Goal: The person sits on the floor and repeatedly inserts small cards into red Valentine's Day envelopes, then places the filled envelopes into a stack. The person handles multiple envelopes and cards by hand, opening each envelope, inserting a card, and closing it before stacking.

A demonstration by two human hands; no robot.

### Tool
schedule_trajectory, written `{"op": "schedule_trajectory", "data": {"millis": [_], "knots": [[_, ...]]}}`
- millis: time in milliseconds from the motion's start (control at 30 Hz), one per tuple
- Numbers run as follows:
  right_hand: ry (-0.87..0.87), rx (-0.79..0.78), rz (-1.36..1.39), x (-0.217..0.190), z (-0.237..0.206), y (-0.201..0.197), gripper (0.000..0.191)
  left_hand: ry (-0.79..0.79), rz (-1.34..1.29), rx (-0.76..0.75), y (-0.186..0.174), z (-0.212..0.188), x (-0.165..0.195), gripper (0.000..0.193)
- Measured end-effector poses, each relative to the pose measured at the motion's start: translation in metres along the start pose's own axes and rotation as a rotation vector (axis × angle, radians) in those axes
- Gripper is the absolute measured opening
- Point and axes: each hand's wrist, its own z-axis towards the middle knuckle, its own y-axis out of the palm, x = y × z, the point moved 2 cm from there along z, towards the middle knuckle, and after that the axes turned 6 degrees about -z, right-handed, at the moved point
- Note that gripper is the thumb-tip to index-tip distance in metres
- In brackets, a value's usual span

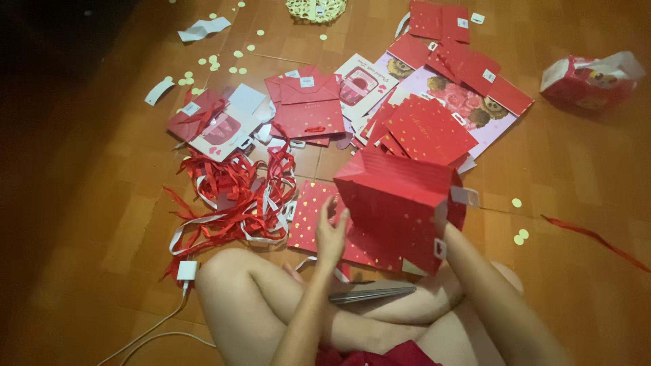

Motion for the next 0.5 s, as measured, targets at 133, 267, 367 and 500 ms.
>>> {"op": "schedule_trajectory", "data": {"millis": [133, 267, 367, 500], "knots": [[-0.026, 0.004, 0.024, 0.003, -0.010, 0.017, 0.047, 0.068, -0.067, -0.053, 0.014, 0.000, -0.018, 0.088], [-0.029, 0.033, 0.045, 0.008, -0.018, 0.022, 0.046, -0.127, -0.172, -0.147, 0.005, 0.009, -0.019, 0.088], [-0.034, 0.046, 0.063, 0.011, -0.030, 0.022, 0.045, -0.219, -0.297, -0.305, -0.002, 0.009, -0.016, 0.086], [-0.043, 0.055, 0.069, 0.010, -0.050, 0.021, 0.045, -0.591, -0.551, -0.462, 0.002, 0.005, -0.023, 0.081]]}}
